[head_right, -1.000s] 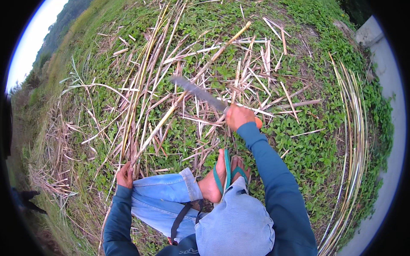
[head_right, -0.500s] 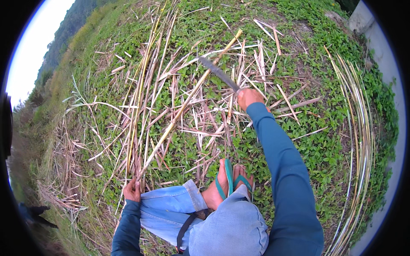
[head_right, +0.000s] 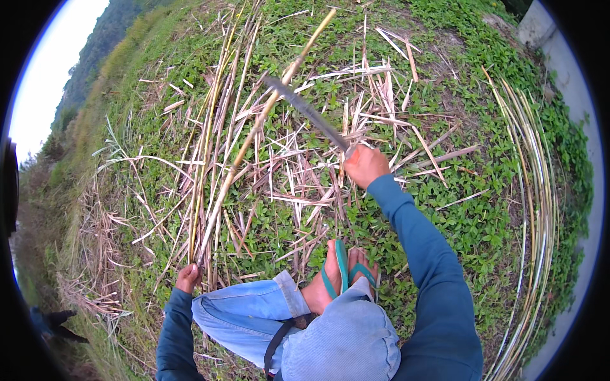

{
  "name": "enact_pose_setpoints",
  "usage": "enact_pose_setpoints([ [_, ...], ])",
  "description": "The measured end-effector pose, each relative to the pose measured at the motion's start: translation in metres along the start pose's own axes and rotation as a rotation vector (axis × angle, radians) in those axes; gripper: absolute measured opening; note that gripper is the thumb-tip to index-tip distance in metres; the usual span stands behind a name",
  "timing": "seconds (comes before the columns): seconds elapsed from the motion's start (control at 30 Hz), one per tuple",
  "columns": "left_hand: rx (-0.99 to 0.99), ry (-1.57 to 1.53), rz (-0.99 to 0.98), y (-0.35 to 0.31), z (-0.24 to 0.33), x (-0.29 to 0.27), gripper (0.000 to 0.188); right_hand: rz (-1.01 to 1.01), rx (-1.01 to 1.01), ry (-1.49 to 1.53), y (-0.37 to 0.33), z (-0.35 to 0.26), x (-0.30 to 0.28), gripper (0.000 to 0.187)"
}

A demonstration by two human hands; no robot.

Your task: The person sits on the ground in a grassy field and uses a machete to peel the outer skin off long sugarcane stalks. They hold the stalks with one hand and scrape the blade along the length of the cane to remove the fibrous exterior, discarding the peelings onto the ground.

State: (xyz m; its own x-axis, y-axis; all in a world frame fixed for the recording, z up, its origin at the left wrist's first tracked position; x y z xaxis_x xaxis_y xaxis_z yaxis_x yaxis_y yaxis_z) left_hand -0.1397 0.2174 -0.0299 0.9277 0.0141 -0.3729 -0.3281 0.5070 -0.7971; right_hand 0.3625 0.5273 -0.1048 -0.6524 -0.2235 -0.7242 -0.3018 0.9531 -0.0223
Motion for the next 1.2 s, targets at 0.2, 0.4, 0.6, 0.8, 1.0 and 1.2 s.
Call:
enact_pose_setpoints([
  [0.2,-0.024,0.279,0.082,0.052,-0.028,0.003,0.041,-0.306,-0.093,-0.028,-0.010,-0.048,0.058,0.029],
  [0.4,0.104,0.525,0.221,0.094,0.019,0.043,0.057,-0.253,-0.016,0.137,-0.053,-0.047,0.077,0.032],
  [0.6,0.022,0.194,-0.012,0.153,0.081,0.107,0.058,-0.209,0.035,0.187,-0.085,-0.037,0.051,0.030],
  [0.8,0.012,0.205,-0.126,0.160,0.073,0.110,0.046,-0.205,0.073,0.159,-0.098,-0.018,0.037,0.033],
  [1.0,0.337,0.492,0.656,0.077,0.074,0.135,0.033,-0.254,0.048,0.011,-0.082,-0.016,0.025,0.034],
  [1.2,0.350,0.468,0.813,0.045,0.016,0.163,0.034,-0.384,-0.223,-0.203,-0.073,-0.009,0.039,0.030],
])
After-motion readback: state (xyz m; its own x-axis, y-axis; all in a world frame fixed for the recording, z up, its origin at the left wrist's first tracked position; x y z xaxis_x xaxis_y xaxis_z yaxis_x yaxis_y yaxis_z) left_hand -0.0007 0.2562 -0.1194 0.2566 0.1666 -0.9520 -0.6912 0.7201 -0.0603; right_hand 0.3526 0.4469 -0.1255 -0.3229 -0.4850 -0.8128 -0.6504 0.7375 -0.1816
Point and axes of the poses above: each hand's wrist, its own y-axis towards the middle knuckle, its own x-axis out of the palm, z = x × y, the point moved 2 cm from there along y, towards the middle knuckle, and after that the axes turned 14 degrees about -x, right-handed, at the moved point
